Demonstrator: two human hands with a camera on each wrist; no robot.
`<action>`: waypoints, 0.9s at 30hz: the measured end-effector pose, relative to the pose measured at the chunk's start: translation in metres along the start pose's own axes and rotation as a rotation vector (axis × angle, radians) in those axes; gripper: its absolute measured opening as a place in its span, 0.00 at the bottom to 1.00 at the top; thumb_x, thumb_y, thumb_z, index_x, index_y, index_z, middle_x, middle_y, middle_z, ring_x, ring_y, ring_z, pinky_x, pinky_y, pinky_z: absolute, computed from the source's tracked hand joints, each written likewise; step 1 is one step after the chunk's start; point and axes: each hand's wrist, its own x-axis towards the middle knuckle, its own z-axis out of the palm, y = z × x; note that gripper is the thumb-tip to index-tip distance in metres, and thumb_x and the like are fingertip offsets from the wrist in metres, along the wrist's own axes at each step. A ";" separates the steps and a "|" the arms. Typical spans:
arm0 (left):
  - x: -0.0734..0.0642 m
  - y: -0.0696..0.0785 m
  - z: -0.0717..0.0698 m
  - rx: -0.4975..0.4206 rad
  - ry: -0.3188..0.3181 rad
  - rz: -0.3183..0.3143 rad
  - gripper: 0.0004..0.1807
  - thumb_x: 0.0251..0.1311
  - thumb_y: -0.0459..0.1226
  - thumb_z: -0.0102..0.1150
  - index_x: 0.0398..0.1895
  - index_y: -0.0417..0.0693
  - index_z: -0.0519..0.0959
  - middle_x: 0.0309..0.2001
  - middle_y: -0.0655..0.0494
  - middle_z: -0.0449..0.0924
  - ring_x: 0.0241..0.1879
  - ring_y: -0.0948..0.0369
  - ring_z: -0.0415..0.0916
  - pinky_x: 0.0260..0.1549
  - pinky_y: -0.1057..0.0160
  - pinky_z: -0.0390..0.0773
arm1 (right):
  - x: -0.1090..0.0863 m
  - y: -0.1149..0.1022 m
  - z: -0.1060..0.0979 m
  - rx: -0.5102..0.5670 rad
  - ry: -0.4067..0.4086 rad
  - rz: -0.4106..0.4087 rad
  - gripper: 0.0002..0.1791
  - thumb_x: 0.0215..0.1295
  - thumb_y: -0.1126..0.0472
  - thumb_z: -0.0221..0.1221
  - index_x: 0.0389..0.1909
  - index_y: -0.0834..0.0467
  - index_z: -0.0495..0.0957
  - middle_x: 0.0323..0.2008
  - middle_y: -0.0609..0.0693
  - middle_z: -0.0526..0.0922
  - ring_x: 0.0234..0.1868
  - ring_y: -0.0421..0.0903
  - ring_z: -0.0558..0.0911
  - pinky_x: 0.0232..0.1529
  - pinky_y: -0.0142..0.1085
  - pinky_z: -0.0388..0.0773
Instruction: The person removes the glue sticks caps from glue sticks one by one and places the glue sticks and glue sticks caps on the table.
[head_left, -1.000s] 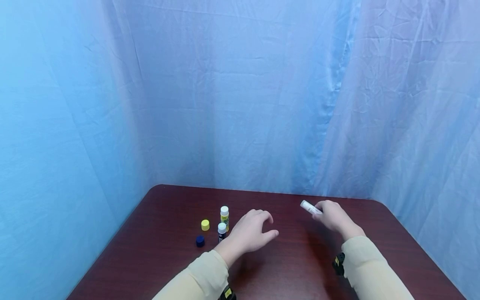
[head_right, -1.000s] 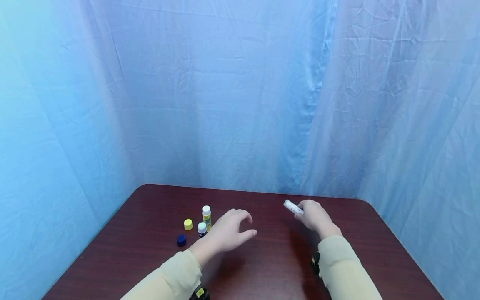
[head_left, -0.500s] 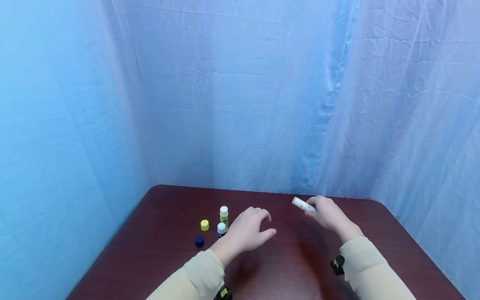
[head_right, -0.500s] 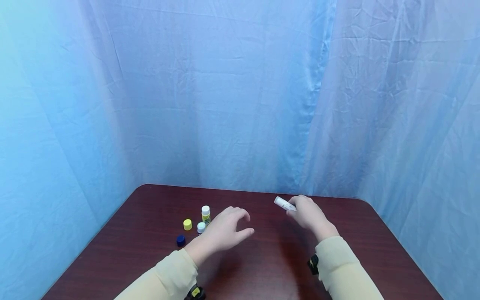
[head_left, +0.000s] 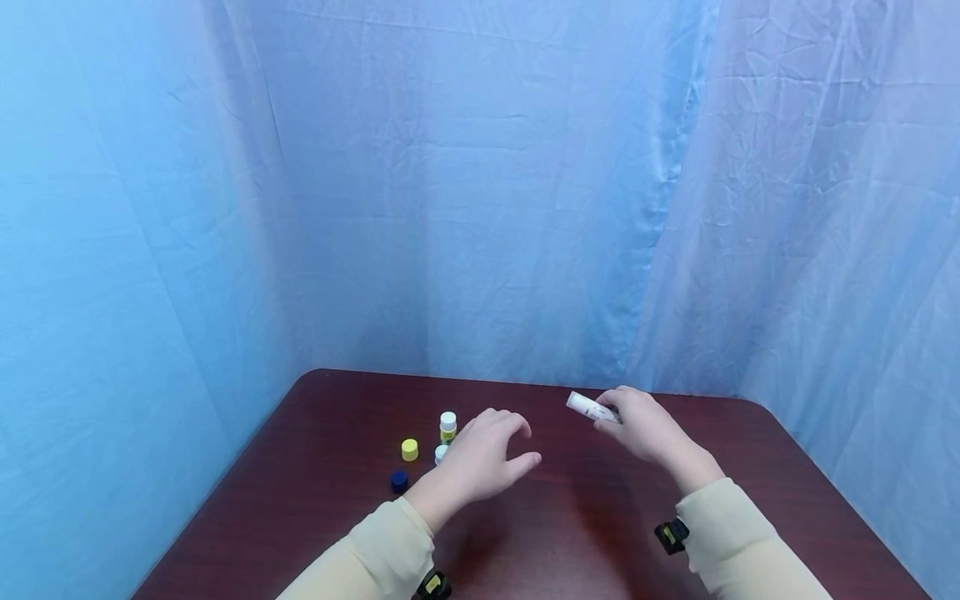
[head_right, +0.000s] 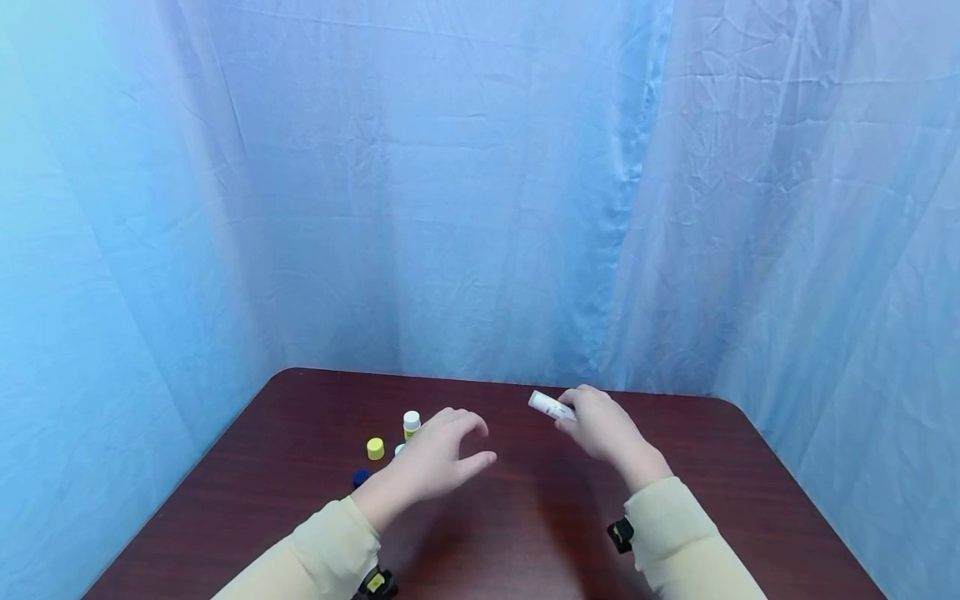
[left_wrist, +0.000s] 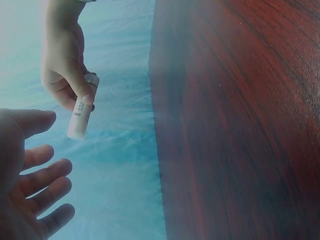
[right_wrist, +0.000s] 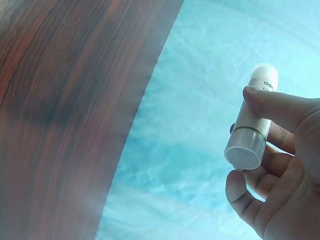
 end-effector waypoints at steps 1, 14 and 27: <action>0.000 0.000 -0.001 -0.001 0.003 -0.002 0.16 0.64 0.51 0.68 0.47 0.54 0.81 0.44 0.64 0.82 0.45 0.63 0.73 0.46 0.61 0.77 | -0.001 -0.002 0.000 0.001 0.002 -0.008 0.07 0.66 0.62 0.68 0.43 0.55 0.85 0.40 0.48 0.81 0.37 0.44 0.77 0.39 0.44 0.76; -0.017 -0.006 -0.015 -0.014 0.012 -0.052 0.17 0.64 0.51 0.68 0.49 0.53 0.81 0.47 0.62 0.81 0.48 0.62 0.72 0.44 0.60 0.79 | -0.007 -0.031 0.002 -0.009 0.037 -0.075 0.11 0.63 0.62 0.70 0.46 0.56 0.84 0.39 0.44 0.80 0.36 0.41 0.77 0.40 0.43 0.76; -0.031 -0.015 -0.023 0.016 0.080 0.010 0.15 0.63 0.49 0.68 0.46 0.52 0.81 0.44 0.62 0.81 0.46 0.61 0.75 0.46 0.58 0.78 | -0.019 -0.051 0.011 0.002 0.039 -0.142 0.11 0.61 0.62 0.71 0.43 0.54 0.84 0.39 0.40 0.79 0.37 0.40 0.76 0.40 0.41 0.77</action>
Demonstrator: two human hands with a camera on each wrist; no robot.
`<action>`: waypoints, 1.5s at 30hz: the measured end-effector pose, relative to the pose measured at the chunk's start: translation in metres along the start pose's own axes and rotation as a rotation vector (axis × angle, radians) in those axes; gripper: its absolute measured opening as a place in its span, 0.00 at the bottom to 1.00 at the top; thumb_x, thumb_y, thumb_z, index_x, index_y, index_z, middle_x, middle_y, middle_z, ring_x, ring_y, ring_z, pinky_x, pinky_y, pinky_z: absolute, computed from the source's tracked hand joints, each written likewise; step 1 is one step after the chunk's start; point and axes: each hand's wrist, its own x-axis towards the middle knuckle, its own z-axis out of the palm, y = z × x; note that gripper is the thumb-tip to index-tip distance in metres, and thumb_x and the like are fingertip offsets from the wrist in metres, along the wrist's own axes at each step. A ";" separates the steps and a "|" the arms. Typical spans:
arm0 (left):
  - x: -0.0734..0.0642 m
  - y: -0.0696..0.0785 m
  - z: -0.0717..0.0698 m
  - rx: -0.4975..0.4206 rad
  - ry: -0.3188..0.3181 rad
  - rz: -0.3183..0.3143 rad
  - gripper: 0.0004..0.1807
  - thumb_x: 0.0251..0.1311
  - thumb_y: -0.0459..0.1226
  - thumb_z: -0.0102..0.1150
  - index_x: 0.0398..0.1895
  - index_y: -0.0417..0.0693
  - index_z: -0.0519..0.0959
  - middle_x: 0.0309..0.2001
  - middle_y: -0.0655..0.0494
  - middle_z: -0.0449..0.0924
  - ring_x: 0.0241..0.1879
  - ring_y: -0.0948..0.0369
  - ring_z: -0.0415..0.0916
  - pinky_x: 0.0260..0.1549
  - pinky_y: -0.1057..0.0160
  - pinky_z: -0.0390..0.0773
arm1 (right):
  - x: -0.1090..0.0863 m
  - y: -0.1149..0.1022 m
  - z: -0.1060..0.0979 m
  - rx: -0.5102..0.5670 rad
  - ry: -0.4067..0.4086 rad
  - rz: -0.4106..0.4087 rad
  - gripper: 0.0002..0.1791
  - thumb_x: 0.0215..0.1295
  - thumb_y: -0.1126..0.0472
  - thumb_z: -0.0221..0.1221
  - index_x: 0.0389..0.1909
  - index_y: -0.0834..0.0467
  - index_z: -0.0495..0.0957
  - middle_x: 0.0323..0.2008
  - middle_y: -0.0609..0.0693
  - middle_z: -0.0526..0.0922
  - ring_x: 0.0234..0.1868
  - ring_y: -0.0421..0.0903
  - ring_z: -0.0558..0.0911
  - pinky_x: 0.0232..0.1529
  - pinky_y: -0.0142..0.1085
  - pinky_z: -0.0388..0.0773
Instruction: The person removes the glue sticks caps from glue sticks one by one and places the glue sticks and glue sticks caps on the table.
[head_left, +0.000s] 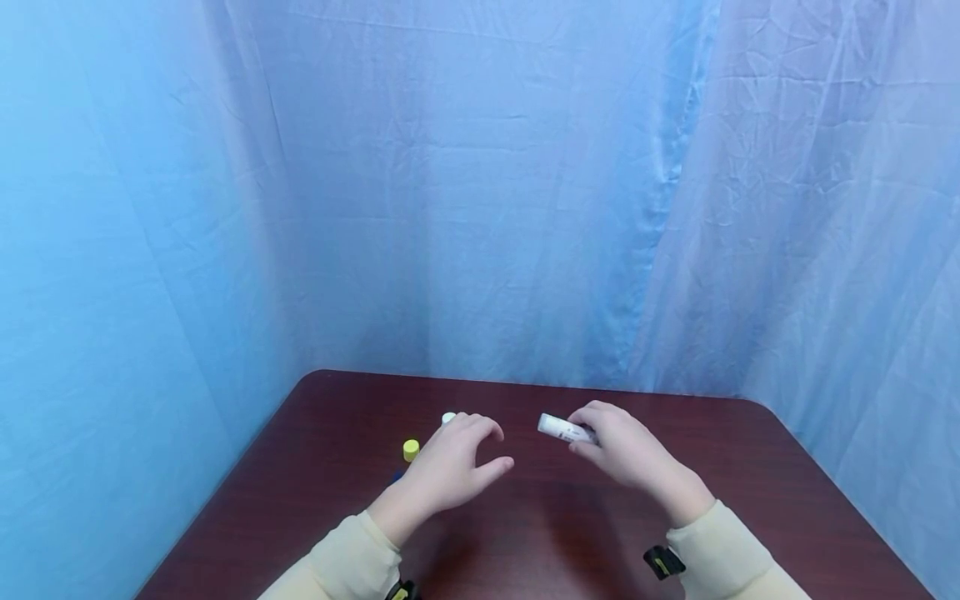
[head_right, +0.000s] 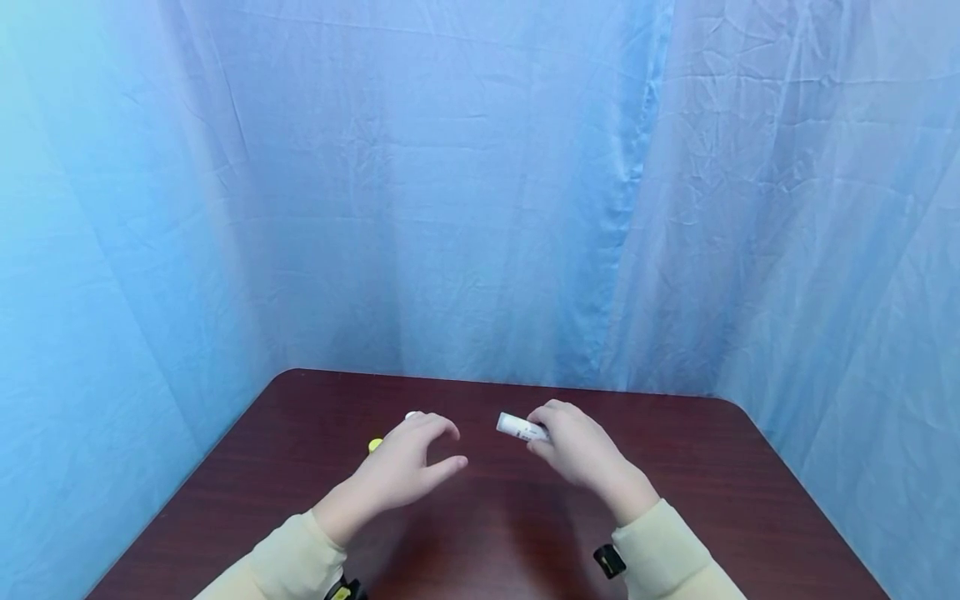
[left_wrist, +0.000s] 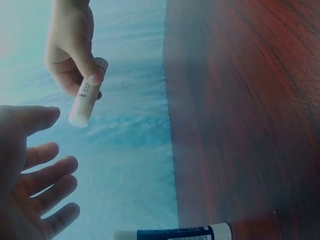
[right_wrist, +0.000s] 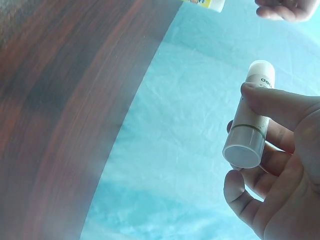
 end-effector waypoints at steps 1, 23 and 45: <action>-0.002 -0.001 -0.001 0.001 0.002 0.004 0.16 0.63 0.49 0.68 0.46 0.51 0.82 0.44 0.62 0.82 0.46 0.61 0.76 0.47 0.58 0.78 | -0.001 -0.001 0.001 0.000 -0.002 -0.005 0.11 0.61 0.62 0.71 0.43 0.54 0.84 0.39 0.40 0.79 0.37 0.39 0.76 0.40 0.41 0.77; -0.014 -0.009 -0.003 0.005 0.032 0.032 0.15 0.61 0.47 0.69 0.45 0.50 0.81 0.44 0.61 0.83 0.47 0.59 0.79 0.51 0.56 0.77 | -0.009 -0.009 0.008 0.048 -0.017 -0.044 0.09 0.65 0.60 0.68 0.44 0.51 0.81 0.33 0.36 0.76 0.31 0.36 0.73 0.34 0.36 0.74; -0.014 -0.014 -0.003 0.017 0.025 0.004 0.14 0.61 0.47 0.69 0.45 0.51 0.81 0.44 0.60 0.84 0.48 0.59 0.79 0.52 0.55 0.77 | -0.011 -0.009 0.022 0.171 -0.118 -0.056 0.11 0.75 0.56 0.59 0.52 0.55 0.72 0.31 0.39 0.75 0.28 0.36 0.74 0.32 0.35 0.73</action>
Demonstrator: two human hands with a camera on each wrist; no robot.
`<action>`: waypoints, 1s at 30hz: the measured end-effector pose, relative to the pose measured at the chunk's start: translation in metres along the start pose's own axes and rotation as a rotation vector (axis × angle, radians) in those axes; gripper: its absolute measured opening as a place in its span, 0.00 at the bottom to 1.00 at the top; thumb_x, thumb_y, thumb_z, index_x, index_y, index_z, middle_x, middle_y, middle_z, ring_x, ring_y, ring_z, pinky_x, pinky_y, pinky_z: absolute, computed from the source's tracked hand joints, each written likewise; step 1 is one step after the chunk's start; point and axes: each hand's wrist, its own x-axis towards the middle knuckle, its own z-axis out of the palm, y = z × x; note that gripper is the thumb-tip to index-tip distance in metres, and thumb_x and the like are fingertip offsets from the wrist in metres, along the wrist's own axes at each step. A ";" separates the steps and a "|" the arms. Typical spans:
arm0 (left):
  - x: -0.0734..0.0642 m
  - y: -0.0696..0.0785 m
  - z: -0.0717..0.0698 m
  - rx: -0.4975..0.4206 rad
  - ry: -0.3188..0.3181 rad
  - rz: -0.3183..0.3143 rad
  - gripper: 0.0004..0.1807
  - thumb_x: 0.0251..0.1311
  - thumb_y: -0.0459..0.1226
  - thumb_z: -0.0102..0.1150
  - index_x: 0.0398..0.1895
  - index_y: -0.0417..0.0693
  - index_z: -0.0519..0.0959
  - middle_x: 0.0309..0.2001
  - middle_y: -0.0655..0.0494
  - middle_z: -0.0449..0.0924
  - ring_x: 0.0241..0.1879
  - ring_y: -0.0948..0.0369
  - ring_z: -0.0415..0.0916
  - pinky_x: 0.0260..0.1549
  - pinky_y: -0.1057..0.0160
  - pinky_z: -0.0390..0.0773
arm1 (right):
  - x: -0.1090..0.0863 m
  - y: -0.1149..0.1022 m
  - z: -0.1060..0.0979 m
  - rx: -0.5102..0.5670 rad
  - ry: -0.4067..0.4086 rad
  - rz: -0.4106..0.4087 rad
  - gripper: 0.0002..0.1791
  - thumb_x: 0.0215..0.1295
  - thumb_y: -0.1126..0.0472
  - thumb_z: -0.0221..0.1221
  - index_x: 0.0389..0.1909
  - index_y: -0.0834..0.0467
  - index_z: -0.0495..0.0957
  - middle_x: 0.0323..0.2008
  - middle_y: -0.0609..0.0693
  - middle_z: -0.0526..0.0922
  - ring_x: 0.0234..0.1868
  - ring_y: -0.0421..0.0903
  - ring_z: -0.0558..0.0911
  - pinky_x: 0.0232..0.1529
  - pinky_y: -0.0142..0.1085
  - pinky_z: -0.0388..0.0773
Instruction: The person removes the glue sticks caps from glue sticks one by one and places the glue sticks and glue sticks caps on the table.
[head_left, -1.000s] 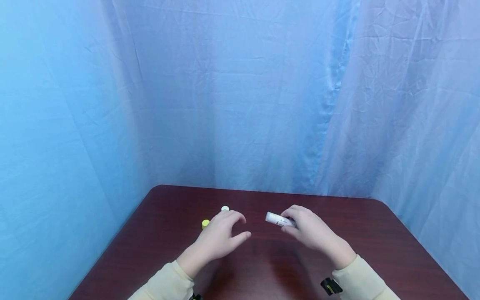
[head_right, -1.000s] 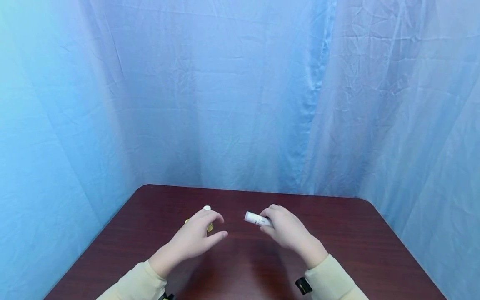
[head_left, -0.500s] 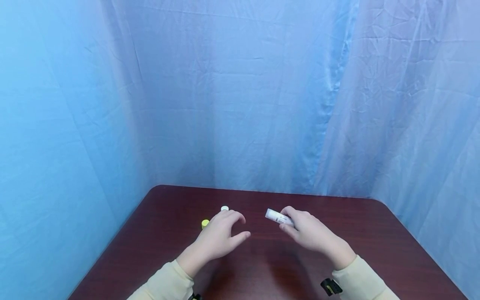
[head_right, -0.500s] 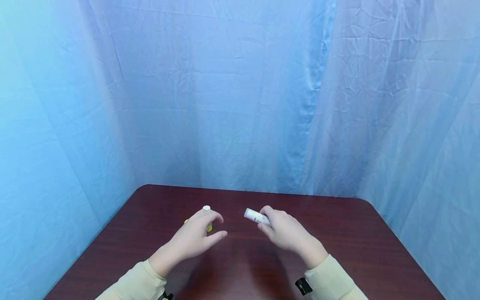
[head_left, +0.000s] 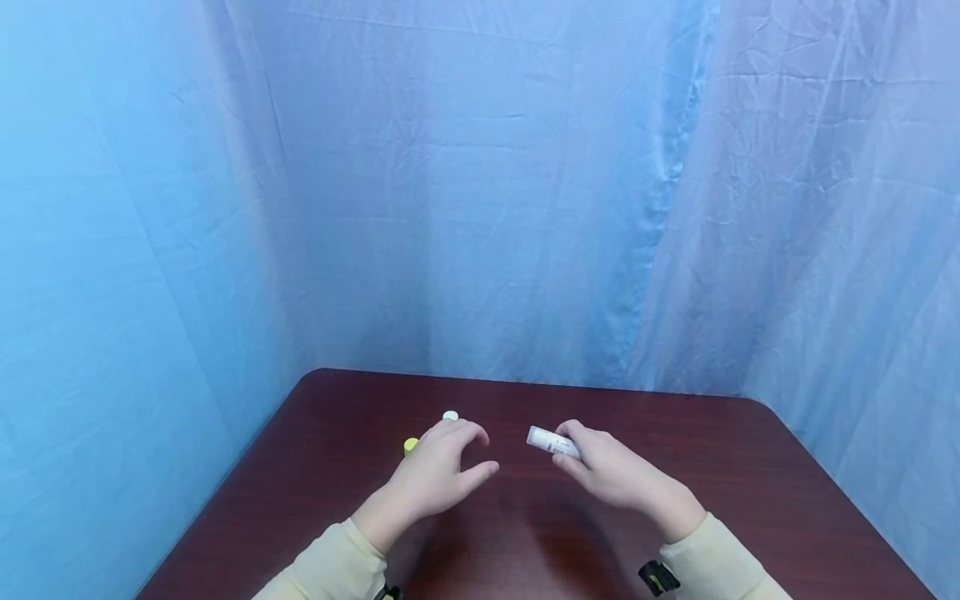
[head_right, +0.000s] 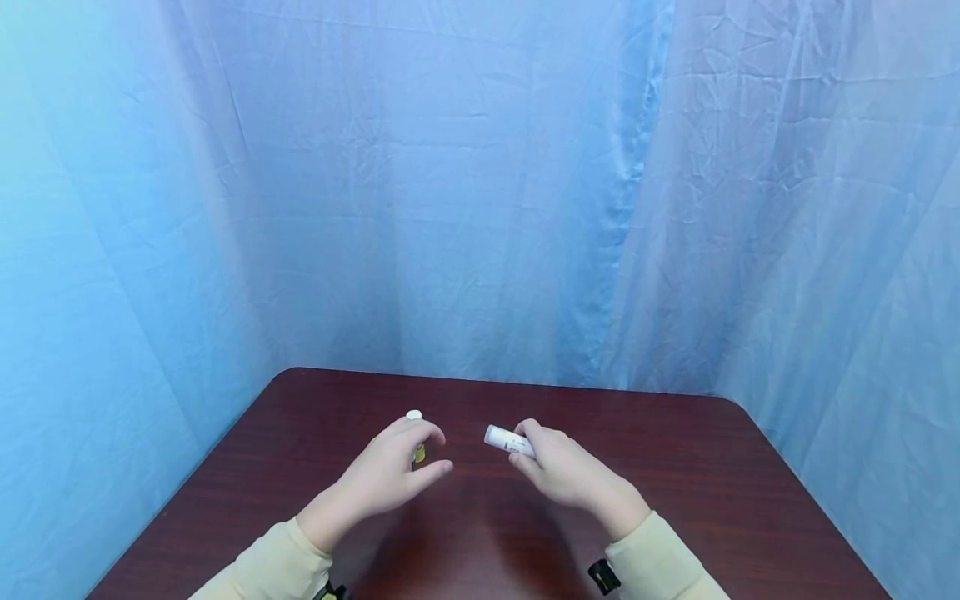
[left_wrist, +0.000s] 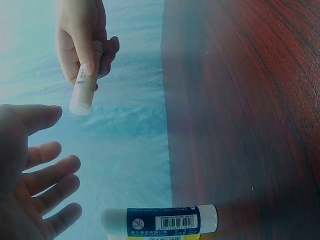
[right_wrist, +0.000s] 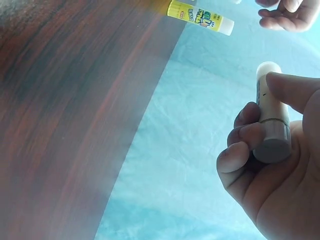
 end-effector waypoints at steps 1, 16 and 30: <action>0.000 0.000 0.000 0.000 0.002 -0.002 0.15 0.61 0.48 0.69 0.44 0.51 0.81 0.44 0.60 0.84 0.48 0.59 0.78 0.52 0.55 0.77 | 0.000 0.000 0.000 -0.004 -0.002 -0.008 0.11 0.75 0.56 0.58 0.52 0.55 0.73 0.31 0.39 0.75 0.29 0.35 0.74 0.32 0.35 0.74; 0.001 -0.007 -0.014 -0.007 -0.001 -0.049 0.14 0.61 0.48 0.69 0.45 0.52 0.81 0.33 0.69 0.73 0.37 0.66 0.67 0.39 0.62 0.74 | -0.001 0.001 0.002 -0.030 -0.044 -0.039 0.05 0.77 0.56 0.56 0.46 0.53 0.75 0.29 0.37 0.73 0.29 0.36 0.73 0.34 0.35 0.72; 0.008 -0.012 -0.032 0.067 0.091 0.032 0.20 0.60 0.49 0.71 0.49 0.51 0.79 0.40 0.63 0.78 0.43 0.63 0.72 0.44 0.58 0.76 | -0.002 0.003 0.006 0.014 -0.093 -0.032 0.06 0.79 0.54 0.54 0.43 0.51 0.75 0.26 0.38 0.73 0.24 0.35 0.71 0.29 0.34 0.72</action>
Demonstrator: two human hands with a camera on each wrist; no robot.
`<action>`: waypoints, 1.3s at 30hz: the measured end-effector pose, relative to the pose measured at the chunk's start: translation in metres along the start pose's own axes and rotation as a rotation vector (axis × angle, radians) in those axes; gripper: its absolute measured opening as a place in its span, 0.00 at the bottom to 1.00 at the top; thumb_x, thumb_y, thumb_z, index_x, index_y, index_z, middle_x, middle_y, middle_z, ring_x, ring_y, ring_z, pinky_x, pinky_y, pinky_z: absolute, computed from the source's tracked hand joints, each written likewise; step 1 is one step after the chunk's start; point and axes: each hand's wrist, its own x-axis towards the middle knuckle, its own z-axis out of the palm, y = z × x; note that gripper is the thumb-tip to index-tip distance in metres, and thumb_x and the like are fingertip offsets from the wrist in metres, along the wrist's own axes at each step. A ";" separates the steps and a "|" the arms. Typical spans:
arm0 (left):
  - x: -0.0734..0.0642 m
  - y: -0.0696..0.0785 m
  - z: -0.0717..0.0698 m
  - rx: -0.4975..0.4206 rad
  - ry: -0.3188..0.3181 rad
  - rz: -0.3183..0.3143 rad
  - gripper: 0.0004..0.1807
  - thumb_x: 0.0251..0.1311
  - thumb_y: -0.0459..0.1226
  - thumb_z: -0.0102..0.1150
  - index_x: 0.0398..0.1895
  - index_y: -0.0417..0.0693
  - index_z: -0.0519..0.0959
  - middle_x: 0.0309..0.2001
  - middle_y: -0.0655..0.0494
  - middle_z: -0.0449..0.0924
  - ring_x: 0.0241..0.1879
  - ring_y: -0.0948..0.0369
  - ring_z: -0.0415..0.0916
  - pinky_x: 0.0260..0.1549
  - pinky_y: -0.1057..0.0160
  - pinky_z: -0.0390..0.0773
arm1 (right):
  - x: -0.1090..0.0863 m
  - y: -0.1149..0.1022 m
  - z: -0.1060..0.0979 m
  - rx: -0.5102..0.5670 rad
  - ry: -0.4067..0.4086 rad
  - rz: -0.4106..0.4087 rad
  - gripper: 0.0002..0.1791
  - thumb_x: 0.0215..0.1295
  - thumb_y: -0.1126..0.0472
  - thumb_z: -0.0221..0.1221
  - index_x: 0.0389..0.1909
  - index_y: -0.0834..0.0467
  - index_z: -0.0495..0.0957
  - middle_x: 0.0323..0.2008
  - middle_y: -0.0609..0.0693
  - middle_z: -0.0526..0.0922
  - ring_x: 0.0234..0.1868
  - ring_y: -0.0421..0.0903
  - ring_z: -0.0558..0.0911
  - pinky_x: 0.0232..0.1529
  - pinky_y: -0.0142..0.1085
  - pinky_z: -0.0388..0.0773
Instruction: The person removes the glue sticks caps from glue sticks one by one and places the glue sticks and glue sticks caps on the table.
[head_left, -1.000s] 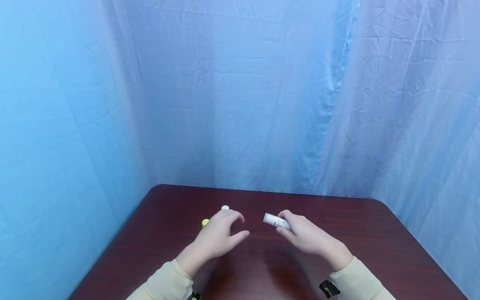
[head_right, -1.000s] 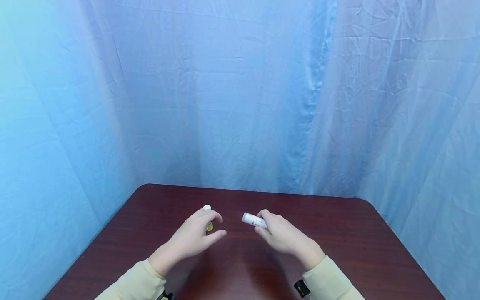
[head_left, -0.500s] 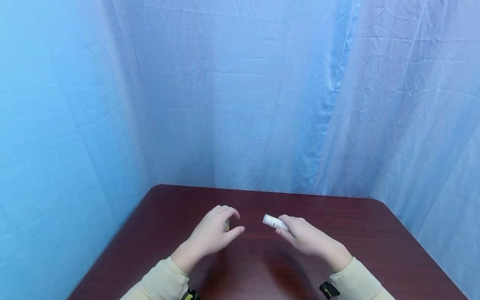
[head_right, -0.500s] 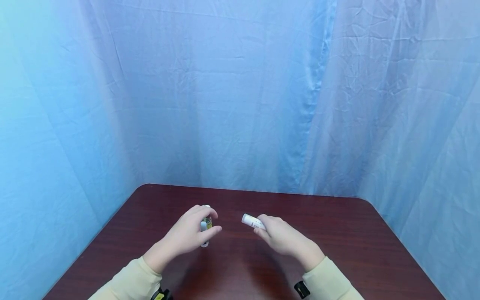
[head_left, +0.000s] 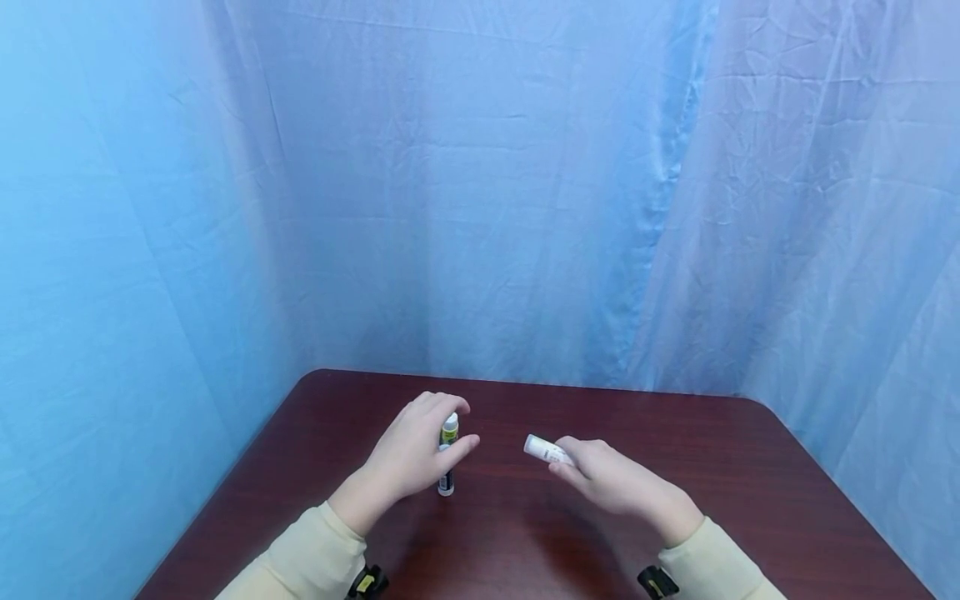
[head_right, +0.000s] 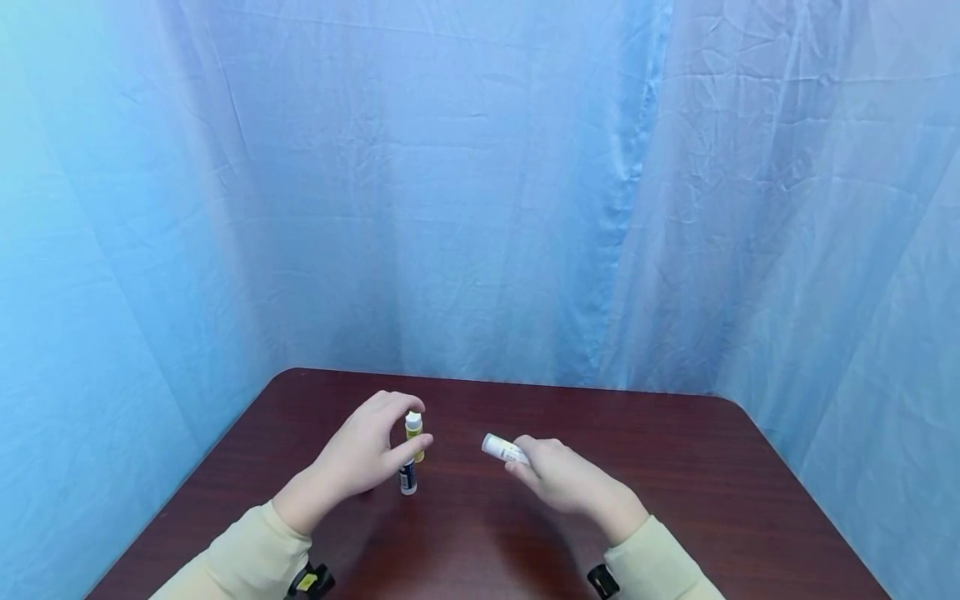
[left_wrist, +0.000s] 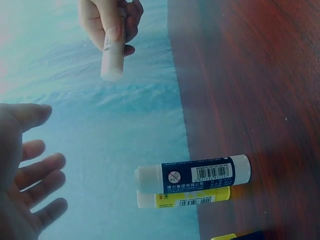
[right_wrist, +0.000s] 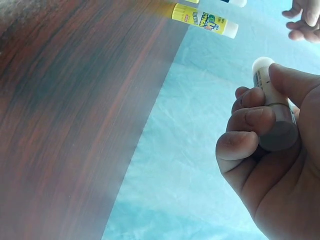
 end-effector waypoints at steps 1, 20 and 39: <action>0.001 0.000 0.000 0.011 0.003 0.020 0.21 0.60 0.49 0.71 0.51 0.50 0.79 0.41 0.62 0.79 0.44 0.62 0.72 0.45 0.57 0.76 | 0.000 0.000 0.000 0.003 -0.005 -0.003 0.06 0.79 0.54 0.54 0.43 0.51 0.75 0.26 0.38 0.73 0.24 0.35 0.71 0.29 0.34 0.73; 0.012 0.003 0.009 0.136 0.136 0.474 0.39 0.54 0.57 0.73 0.60 0.42 0.74 0.59 0.51 0.77 0.56 0.56 0.76 0.57 0.55 0.74 | 0.001 -0.007 0.003 0.091 -0.047 -0.025 0.12 0.79 0.48 0.53 0.47 0.52 0.77 0.26 0.38 0.75 0.25 0.34 0.74 0.31 0.34 0.74; 0.014 0.012 0.029 0.218 0.032 0.557 0.32 0.60 0.58 0.68 0.58 0.47 0.75 0.57 0.56 0.77 0.54 0.57 0.75 0.54 0.57 0.75 | -0.001 -0.014 0.002 0.161 -0.063 -0.048 0.11 0.78 0.48 0.53 0.46 0.50 0.78 0.25 0.37 0.74 0.24 0.34 0.72 0.29 0.33 0.74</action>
